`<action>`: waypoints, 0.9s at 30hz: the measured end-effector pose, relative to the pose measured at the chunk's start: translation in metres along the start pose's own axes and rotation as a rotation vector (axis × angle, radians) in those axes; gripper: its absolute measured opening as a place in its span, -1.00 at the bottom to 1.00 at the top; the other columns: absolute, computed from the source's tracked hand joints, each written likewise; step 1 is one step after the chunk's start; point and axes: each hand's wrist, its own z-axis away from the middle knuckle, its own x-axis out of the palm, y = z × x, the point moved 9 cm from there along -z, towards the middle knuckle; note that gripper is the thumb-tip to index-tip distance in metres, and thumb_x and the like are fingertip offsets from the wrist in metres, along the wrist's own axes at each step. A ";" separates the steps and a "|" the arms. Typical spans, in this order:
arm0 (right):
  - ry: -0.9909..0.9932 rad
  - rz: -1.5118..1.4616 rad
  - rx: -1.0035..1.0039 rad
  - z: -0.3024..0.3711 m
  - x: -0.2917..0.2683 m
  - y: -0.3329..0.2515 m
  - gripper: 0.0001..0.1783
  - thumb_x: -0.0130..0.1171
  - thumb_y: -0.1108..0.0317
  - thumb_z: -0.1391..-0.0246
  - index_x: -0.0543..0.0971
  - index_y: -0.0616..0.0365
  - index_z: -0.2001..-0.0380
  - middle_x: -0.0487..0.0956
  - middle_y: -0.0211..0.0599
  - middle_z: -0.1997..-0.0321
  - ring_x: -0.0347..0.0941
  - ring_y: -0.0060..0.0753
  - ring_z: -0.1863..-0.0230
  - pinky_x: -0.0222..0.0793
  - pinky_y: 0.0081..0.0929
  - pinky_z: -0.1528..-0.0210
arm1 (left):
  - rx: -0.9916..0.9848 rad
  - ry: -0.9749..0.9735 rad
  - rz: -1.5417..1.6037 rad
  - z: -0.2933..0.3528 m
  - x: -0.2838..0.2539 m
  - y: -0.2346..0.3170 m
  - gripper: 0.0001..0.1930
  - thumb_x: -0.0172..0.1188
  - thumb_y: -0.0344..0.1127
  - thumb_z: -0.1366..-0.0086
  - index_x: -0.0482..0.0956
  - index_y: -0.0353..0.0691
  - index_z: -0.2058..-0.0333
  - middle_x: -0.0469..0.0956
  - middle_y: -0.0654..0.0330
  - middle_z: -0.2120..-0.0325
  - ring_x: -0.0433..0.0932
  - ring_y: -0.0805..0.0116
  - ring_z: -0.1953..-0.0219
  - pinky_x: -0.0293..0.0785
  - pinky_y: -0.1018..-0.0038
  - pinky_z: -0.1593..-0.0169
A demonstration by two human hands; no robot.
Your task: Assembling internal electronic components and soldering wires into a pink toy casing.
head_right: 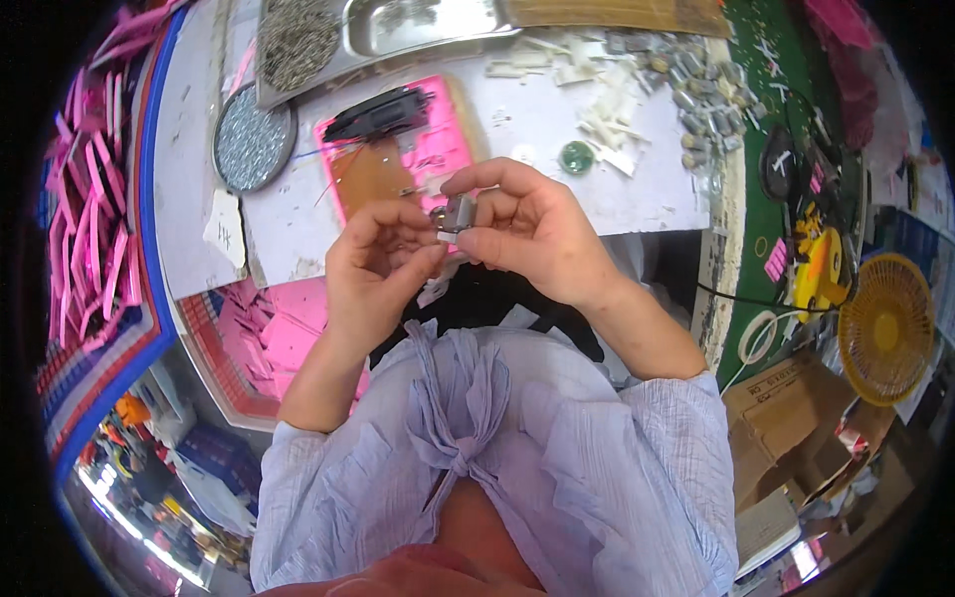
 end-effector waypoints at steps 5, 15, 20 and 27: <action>-0.067 0.025 0.056 -0.013 0.020 0.007 -0.53 0.27 0.58 -0.17 0.48 0.26 -0.15 0.46 -0.56 0.48 0.36 -0.73 0.44 0.28 -0.72 0.35 | 0.028 0.040 0.037 0.009 -0.014 -0.002 -0.61 0.27 -0.66 -0.27 0.40 -0.32 -0.04 0.59 0.16 0.23 0.61 0.51 0.19 0.57 0.60 0.13; -0.047 0.625 -0.236 -0.008 0.027 -0.010 -0.50 0.34 0.53 -0.10 0.50 0.19 -0.13 0.56 -0.42 0.36 0.44 -0.67 0.43 0.38 -0.62 0.35 | 0.133 0.044 -0.044 0.013 -0.019 0.003 -0.63 0.30 -0.65 -0.25 0.44 -0.30 0.01 0.60 0.19 0.19 0.62 0.49 0.15 0.56 0.57 0.09; -0.062 0.890 -0.394 -0.009 0.031 -0.037 -0.37 0.51 0.53 0.09 0.54 0.20 -0.12 0.67 -0.25 0.24 0.57 -0.49 0.37 0.49 -0.55 0.36 | 0.515 0.048 -0.586 0.016 -0.013 0.044 -0.76 0.31 -0.66 -0.23 0.53 -0.32 0.16 0.63 0.11 0.22 0.65 0.36 0.19 0.60 0.46 0.12; -0.205 1.049 -0.837 0.008 0.056 -0.052 -0.53 0.46 0.52 0.15 0.63 0.12 0.07 0.63 -0.35 0.33 0.57 -0.24 0.38 0.50 -0.38 0.34 | 0.618 0.056 -0.384 0.021 -0.018 0.044 -0.79 0.29 -0.69 -0.19 0.54 -0.36 0.22 0.63 -0.01 0.25 0.66 0.20 0.19 0.59 0.40 0.08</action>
